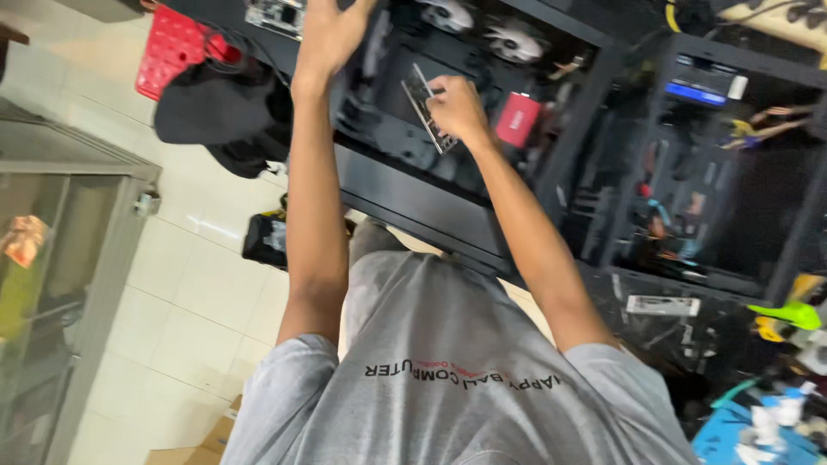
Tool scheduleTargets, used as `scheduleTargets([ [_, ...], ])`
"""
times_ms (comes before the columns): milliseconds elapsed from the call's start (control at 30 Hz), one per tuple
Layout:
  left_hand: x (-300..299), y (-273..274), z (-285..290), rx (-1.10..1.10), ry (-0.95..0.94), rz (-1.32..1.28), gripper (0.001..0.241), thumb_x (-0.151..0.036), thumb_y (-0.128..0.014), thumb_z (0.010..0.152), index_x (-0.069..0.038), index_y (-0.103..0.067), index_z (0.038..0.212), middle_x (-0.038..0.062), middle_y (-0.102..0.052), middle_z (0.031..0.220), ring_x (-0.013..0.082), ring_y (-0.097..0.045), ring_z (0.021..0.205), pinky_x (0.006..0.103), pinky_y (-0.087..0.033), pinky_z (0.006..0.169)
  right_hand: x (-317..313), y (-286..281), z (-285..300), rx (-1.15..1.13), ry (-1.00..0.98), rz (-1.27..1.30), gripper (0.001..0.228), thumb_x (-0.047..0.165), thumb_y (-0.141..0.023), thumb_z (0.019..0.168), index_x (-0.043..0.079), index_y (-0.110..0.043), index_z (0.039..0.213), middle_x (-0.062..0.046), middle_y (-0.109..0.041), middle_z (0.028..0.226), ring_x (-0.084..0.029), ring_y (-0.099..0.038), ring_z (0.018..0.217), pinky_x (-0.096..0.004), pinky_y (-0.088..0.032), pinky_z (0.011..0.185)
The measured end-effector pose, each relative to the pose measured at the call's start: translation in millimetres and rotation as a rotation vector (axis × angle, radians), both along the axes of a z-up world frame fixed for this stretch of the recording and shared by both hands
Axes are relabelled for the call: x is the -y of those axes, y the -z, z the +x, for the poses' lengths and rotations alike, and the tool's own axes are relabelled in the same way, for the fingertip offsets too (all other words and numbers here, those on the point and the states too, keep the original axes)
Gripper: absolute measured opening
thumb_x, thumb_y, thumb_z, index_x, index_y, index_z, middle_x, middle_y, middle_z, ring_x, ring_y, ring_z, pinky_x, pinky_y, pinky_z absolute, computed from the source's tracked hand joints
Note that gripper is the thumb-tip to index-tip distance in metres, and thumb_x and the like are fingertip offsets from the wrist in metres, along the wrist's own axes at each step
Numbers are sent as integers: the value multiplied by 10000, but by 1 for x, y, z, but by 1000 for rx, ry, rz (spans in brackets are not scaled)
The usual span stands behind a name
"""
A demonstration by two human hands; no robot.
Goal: The person removes a motherboard from a computer case and places it on a table. They then pick up a metal bracket, examine it, and place it on the table. Finally, they pick up the motherboard again and place it back into the computer case.
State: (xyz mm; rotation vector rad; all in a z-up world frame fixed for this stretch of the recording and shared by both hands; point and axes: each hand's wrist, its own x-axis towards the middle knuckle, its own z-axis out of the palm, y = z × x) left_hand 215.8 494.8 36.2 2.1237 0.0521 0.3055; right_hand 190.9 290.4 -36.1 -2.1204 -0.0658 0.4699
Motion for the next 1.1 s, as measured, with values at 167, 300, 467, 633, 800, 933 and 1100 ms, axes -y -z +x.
scheduleTargets([
  [167,-65,9,12,-927,54,31,1431,-970,-237,562,34,-208,1581,188,-220,1666,300,-209,1555,405,-141,1257,-93,27,33,-216,195,-68,268,75,-551,869,184,-736,1029,-58,-706,607,-188,-709,452,-326,-590,428],
  [300,-83,70,21,-828,402,-374,1127,-814,-148,791,-12,-297,1568,121,-224,1664,191,-151,1556,333,-56,1261,-133,44,44,-31,401,4,399,-16,-550,792,88,-695,1148,-115,-776,846,-246,-737,497,-375,-647,444],
  [467,-85,92,25,-778,614,-705,944,-779,-341,832,-76,-598,1407,135,-583,1480,208,-536,1379,340,-346,1205,-150,58,51,239,471,-129,320,44,-662,761,190,-731,1037,-4,-800,915,-176,-749,783,-332,-544,861],
  [633,-84,95,24,-1016,493,-749,1241,-830,-402,697,-98,-42,1631,37,15,1727,190,-16,1588,422,-24,1280,-146,72,54,175,605,-158,427,278,-459,942,131,-762,1204,-139,-769,1061,-265,-693,1041,-387,-519,957],
  [800,-93,105,18,-940,577,-743,1180,-819,-426,824,-87,13,1638,111,80,1713,294,61,1587,522,20,1284,-153,73,56,-164,878,127,311,351,-519,853,163,-758,791,-10,-700,796,-135,-617,816,-364,-487,773],
  [933,-105,113,16,-823,659,-710,1080,-687,-590,984,-18,-62,1648,270,29,1700,396,74,1578,558,47,1299,-154,80,66,-236,964,75,396,420,-550,795,162,-841,870,-66,-757,831,-186,-686,855,-383,-524,825],
  [1100,-117,120,22,-814,735,-743,1103,-626,-686,975,-14,-66,1652,204,88,1715,380,131,1580,556,-8,1304,-141,112,62,190,463,32,427,348,-654,901,-3,-583,1134,-263,-588,1068,-402,-534,1047,-485,-386,938],
])
